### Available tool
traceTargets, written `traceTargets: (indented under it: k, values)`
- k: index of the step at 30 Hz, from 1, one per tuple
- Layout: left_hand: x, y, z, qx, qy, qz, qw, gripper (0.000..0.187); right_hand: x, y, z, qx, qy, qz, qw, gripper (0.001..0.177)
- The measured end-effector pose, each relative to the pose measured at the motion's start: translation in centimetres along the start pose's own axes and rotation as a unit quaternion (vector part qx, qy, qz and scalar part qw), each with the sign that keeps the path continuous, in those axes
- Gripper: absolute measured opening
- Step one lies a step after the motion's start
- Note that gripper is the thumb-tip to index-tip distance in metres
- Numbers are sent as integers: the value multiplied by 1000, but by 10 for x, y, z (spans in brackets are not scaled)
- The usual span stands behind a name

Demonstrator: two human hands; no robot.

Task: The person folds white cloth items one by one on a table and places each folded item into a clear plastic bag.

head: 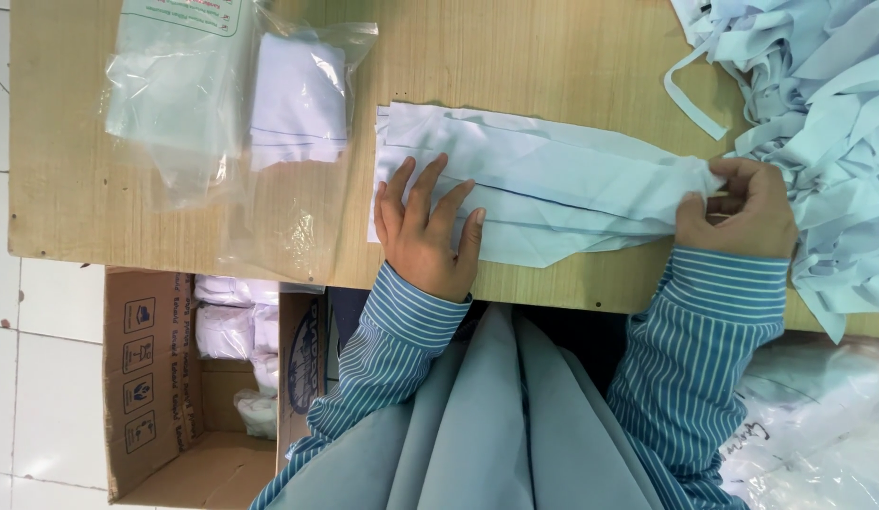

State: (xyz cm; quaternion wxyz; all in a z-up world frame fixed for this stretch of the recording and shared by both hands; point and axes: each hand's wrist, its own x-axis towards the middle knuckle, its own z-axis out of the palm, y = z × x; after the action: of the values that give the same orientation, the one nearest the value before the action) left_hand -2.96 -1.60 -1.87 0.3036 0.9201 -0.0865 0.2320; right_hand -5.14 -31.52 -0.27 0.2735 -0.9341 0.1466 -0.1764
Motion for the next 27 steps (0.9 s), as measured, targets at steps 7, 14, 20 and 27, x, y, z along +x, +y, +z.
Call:
traceTargets:
  k: [7, 14, 20, 27]
  values:
    - [1, 1, 0, 3, 1, 2, 1000, 25, -7, 34, 3, -96, -21, 53, 994, 48]
    - [1, 1, 0, 7, -1, 2, 1000, 28, -9, 12, 3, -30, 4, 31, 999, 46]
    - [0, 0, 0, 8, -5, 8, 1000, 28, -6, 22, 3, -1, -42, 20, 999, 25]
    - [0, 1, -2, 2, -13, 9, 1000, 27, -7, 14, 6, 33, -18, 12, 999, 27]
